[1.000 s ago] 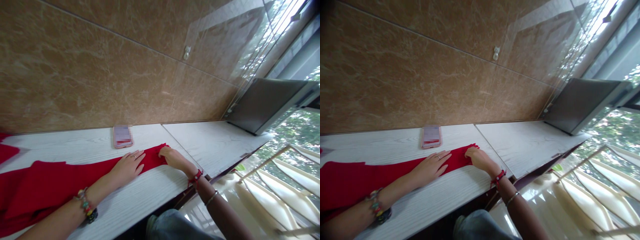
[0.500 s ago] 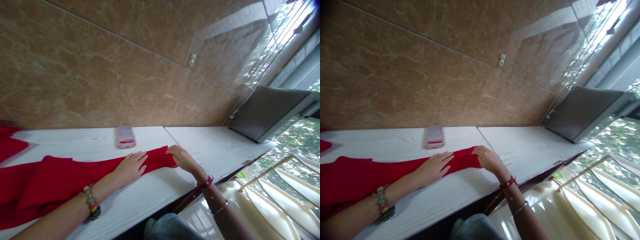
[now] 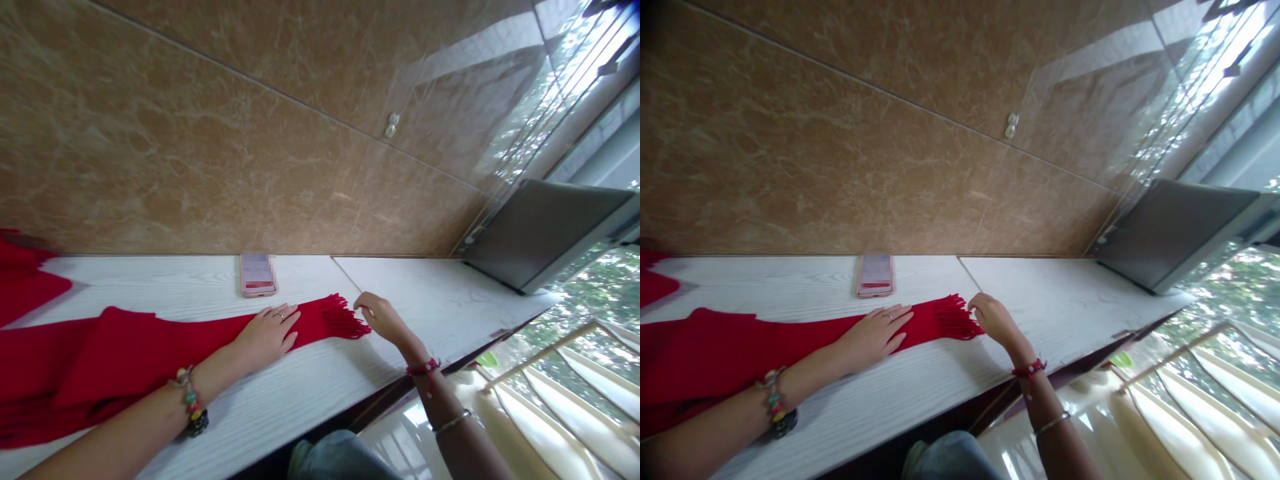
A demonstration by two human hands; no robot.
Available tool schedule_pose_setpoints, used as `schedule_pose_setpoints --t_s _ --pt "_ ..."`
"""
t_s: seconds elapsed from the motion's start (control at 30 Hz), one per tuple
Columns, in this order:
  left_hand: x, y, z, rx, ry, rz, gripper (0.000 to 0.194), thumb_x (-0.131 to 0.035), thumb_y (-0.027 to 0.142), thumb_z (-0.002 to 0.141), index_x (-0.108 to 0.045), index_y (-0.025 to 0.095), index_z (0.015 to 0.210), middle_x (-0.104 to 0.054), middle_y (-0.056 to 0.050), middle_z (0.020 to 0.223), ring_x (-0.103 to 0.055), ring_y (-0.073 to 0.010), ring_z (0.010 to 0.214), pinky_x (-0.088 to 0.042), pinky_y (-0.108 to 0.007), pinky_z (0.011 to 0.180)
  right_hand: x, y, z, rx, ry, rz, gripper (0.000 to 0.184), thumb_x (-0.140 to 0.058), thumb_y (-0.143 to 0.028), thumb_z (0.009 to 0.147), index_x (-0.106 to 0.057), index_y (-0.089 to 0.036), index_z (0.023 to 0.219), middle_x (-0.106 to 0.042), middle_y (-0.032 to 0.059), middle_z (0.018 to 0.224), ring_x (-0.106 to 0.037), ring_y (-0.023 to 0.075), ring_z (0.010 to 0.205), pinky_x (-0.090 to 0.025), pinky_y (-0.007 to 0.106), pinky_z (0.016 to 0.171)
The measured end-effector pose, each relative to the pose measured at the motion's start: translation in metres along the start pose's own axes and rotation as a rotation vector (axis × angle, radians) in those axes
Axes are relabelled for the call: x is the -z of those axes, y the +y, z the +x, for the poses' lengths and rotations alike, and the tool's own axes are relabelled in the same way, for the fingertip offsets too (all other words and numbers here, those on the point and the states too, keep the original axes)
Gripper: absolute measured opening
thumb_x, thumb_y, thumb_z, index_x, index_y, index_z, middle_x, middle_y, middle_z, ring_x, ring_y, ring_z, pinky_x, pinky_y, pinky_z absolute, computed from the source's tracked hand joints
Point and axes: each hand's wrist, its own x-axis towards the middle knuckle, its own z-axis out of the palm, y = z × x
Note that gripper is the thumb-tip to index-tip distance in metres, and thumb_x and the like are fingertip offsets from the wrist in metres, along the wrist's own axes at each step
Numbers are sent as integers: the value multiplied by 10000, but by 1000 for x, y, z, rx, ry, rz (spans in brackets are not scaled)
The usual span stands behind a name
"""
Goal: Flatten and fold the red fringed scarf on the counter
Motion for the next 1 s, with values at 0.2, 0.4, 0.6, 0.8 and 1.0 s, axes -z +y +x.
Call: schedule_pose_setpoints --t_s 0.2,0.4,0.6,0.8,1.0 --pt "-1 0 0 7 7 19 444 -312 333 877 -410 167 1277 -382 -73 1351 -336 -216 1237 -251 -375 1009 -39 -49 19 99 -116 54 463 -332 -329 886 -344 -135 1306 -363 142 1349 -283 219 1256 -256 449 1010" --pt "-2 -1 0 -1 2 19 453 -313 336 879 -388 166 1292 -365 -70 1361 -323 -215 1244 -255 -383 1009 -42 3 3 -136 -306 -112 432 -230 -292 917 -310 -174 1325 -244 123 1410 -205 269 1286 -233 591 954" --pt "-1 -1 0 -1 -3 6 452 -307 335 876 -400 162 1283 -375 -77 1355 -340 -223 1234 -264 -396 1003 -24 1 9 -181 -124 -15 453 -288 -328 900 -333 -156 1316 -283 155 1389 -188 250 1293 -224 530 993" --pt "0 1 -1 -2 34 -8 437 -320 319 871 -428 157 1262 -383 -88 1348 -345 -224 1232 -264 -395 1003 -15 -29 32 103 -417 146 956 -624 -546 632 -156 -188 1384 -158 129 1436 -51 271 1313 -101 498 1042" --pt "2 2 -2 3 8 11 446 -316 321 873 -409 155 1277 -378 -88 1352 -347 -223 1230 -263 -387 1003 -21 10 29 -41 -472 159 877 -625 -515 646 -231 -197 1363 -248 134 1408 -202 278 1285 -105 529 1030"
